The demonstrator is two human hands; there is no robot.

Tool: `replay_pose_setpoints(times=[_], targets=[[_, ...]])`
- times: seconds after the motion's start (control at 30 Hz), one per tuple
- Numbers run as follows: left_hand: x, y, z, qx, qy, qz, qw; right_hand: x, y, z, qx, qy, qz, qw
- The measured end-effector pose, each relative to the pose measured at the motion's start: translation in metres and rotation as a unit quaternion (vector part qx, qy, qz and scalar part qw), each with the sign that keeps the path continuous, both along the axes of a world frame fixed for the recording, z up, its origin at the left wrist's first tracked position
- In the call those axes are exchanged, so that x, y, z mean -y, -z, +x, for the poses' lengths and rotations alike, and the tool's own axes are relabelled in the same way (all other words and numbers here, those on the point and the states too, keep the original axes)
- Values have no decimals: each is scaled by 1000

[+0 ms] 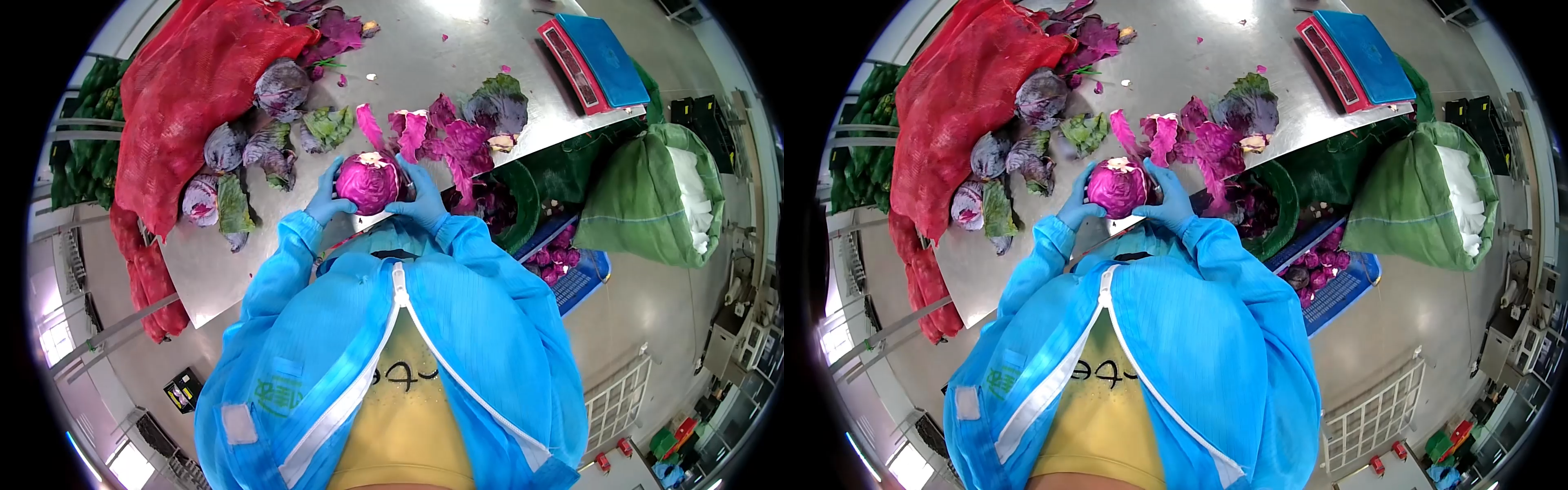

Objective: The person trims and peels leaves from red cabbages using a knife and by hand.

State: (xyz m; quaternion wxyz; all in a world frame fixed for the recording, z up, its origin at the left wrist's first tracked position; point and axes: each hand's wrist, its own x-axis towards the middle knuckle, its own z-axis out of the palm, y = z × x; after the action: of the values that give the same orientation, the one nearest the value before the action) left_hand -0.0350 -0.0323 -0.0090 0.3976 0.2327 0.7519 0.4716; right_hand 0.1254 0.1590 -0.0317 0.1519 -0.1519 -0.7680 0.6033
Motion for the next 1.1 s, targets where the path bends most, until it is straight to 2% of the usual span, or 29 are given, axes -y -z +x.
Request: replay_pose_setpoints(times=[0.03, 0.07, 0.13, 0.17, 0.2, 0.27, 0.33, 0.4, 0.43, 0.5, 0.6, 0.7, 0.8, 0.83, 0.9, 0.93, 1.0, 1.07, 1.1], targets=[[3, -2, 2, 96, -55, 41, 993, 0, -4, -1, -19, -50, -2, 999], [5, -3, 3, 95, -58, 38, 993, 3, -8, -2, -20, -52, -4, 998], [5, -8, 10, 209, -199, 111, 951, 12, -16, -4, 28, -49, -3, 998], [-3, -24, 20, 133, -159, 111, 972, 13, -18, -7, 61, -63, 7, 996], [-6, -21, 25, -23, -71, 131, 989, 15, -21, -9, 60, -67, 6, 996], [-11, -12, 27, -165, -127, 1, 978, 20, -32, -12, 70, -61, 26, 995], [-22, -23, 27, -136, -149, -3, 979, 20, -35, -13, 73, -66, 49, 994], [-27, -29, 28, -104, -170, -7, 980, 23, -22, -11, 34, 5, 88, 996], [-28, -27, 25, -95, -166, 5, 981, 23, -19, -10, 33, 5, 88, 996], [-25, -18, 17, -91, -162, 18, 983, 22, -15, -7, 108, 50, 87, 989], [-23, -19, 14, -56, -159, 41, 985, 17, -18, -8, 129, 103, 132, 977], [-16, -12, 7, -26, -165, 45, 985, -4, -14, -10, 132, 148, 133, 971], [-5, -3, 3, -4, -170, 49, 984, -41, -17, -14, 140, 253, 65, 955], [-6, -8, 3, 21, -184, 54, 981, -42, -26, -15, 140, 254, 65, 955], [-6, -6, 2, 61, -216, 58, 973, -44, -44, -17, -2, 290, 143, 946], [-7, -7, 2, 62, -215, 59, 973, -39, -41, -16, 4, 215, 113, 970], [-9, -12, 0, 93, -232, 47, 967, -18, -50, -19, -23, 87, 197, 976], [-6, -6, -1, 77, -214, 54, 972, -4, -54, -27, 53, -36, 145, 987], [-5, -4, -3, 61, -196, 62, 977, 0, -39, -34, 47, -37, 115, 992]])
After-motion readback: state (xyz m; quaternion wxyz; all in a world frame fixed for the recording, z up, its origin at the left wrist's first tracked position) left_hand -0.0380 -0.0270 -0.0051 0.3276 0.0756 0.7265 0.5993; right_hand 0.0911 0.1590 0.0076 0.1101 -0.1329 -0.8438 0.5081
